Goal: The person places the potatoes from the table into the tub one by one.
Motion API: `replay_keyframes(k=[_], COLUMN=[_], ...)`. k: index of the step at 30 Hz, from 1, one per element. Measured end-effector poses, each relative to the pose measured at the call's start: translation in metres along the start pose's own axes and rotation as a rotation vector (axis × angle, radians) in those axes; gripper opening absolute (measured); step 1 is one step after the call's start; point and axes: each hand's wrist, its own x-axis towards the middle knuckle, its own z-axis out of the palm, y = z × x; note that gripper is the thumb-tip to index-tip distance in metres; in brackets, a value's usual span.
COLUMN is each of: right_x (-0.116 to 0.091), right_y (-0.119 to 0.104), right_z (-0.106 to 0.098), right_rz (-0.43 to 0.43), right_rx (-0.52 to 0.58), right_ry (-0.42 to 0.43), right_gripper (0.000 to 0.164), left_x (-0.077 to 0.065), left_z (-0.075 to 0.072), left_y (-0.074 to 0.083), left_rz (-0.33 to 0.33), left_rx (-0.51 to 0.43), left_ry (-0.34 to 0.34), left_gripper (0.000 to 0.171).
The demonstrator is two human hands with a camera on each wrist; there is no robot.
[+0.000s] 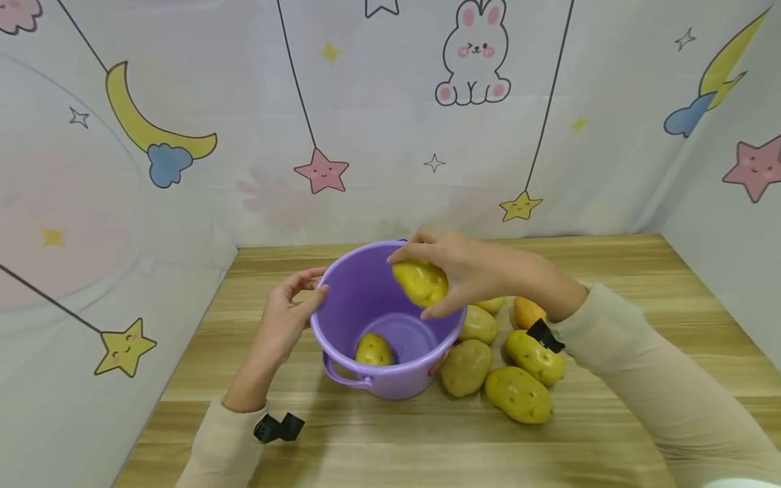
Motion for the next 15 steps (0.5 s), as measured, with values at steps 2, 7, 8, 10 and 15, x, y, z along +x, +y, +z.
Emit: replay_keyframes(k=[2, 7, 8, 10, 15], right_x=[0.0, 0.001, 0.001, 0.001, 0.003], right_y=[0.001, 0.003, 0.003, 0.004, 0.007], right_z=[0.002, 0.006, 0.007, 0.009, 0.011], right_rz=[0.0, -0.002, -0.006, -0.018, -0.036], right_rx=[-0.008, -0.022, -0.024, -0.028, -0.062], right_ry=[-0.005, -0.005, -0.002, 0.007, 0.033], right_gripper=[0.075, 0.075, 0.075, 0.074, 0.072], left_x=[0.0, 0.0, 0.0, 0.0, 0.0], left_z=[0.0, 0.0, 0.0, 0.0, 0.001], left_y=[0.0, 0.0, 0.0, 0.001, 0.002], left_rz=[-0.003, -0.011, -0.012, -0.012, -0.01], left_rx=[0.002, 0.005, 0.006, 0.004, 0.003], left_ry=[0.001, 0.001, 0.002, 0.002, 0.004], left_gripper=[0.036, 0.036, 0.036, 0.036, 0.036])
